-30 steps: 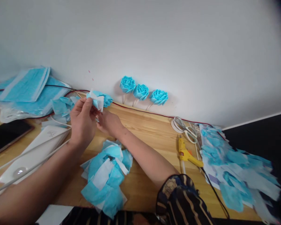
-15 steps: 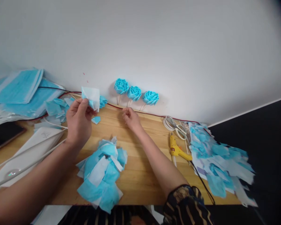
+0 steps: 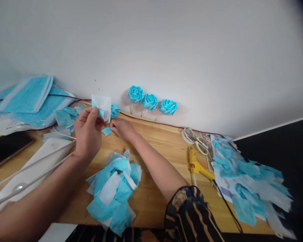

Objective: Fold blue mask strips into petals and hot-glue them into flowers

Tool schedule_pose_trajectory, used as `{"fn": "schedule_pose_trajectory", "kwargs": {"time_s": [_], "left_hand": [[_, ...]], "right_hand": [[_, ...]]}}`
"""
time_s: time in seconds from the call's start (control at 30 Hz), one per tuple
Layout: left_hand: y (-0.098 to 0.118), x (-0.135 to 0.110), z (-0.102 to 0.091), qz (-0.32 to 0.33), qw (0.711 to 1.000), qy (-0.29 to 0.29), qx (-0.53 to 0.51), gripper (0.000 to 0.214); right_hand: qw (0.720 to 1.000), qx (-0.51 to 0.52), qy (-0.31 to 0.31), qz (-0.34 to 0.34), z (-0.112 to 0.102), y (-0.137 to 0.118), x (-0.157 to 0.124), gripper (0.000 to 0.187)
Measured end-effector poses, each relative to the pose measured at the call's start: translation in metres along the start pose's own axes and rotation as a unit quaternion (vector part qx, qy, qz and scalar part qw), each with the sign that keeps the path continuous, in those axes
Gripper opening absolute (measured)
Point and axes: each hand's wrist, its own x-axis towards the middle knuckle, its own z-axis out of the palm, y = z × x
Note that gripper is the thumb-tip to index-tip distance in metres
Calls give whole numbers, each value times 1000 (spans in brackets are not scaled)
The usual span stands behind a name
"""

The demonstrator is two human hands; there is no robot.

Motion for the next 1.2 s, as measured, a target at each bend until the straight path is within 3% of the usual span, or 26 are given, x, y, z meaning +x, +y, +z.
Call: {"fn": "schedule_pose_trajectory", "kwargs": {"time_s": [0.1,0.3,0.5,0.7,0.83,0.9,1.0,1.1,1.2], "left_hand": [[-1,1,1,6,1000,4,-13,13],[-2,-1,2,-6,1000,-1,-9,12],[-2,0,0,8,1000,-9,-14,11],[-2,-1,1,-8,1000,-10,-5,13],[-2,-4,2,-27,999,-19,9,12],[-3,-6,1,-57,996,-56,26,11],[-4,-10,-2,-131,972,-171,95,20],[-7,-13,-2,-175,915,-300,207,36],[-14,-15,1,-173,843,-386,333,44]], "right_hand": [[999,41,12,13,-12,8,-14,6],[976,172,113,73,-37,29,-57,9],[880,413,183,147,-57,44,-89,20],[853,446,218,157,-65,46,-106,33],[845,428,274,169,-61,46,-105,29],[840,422,292,175,-61,48,-105,27],[836,419,304,183,-64,51,-106,27],[833,422,303,190,-66,52,-108,28],[832,430,294,194,-68,48,-109,31]]}}
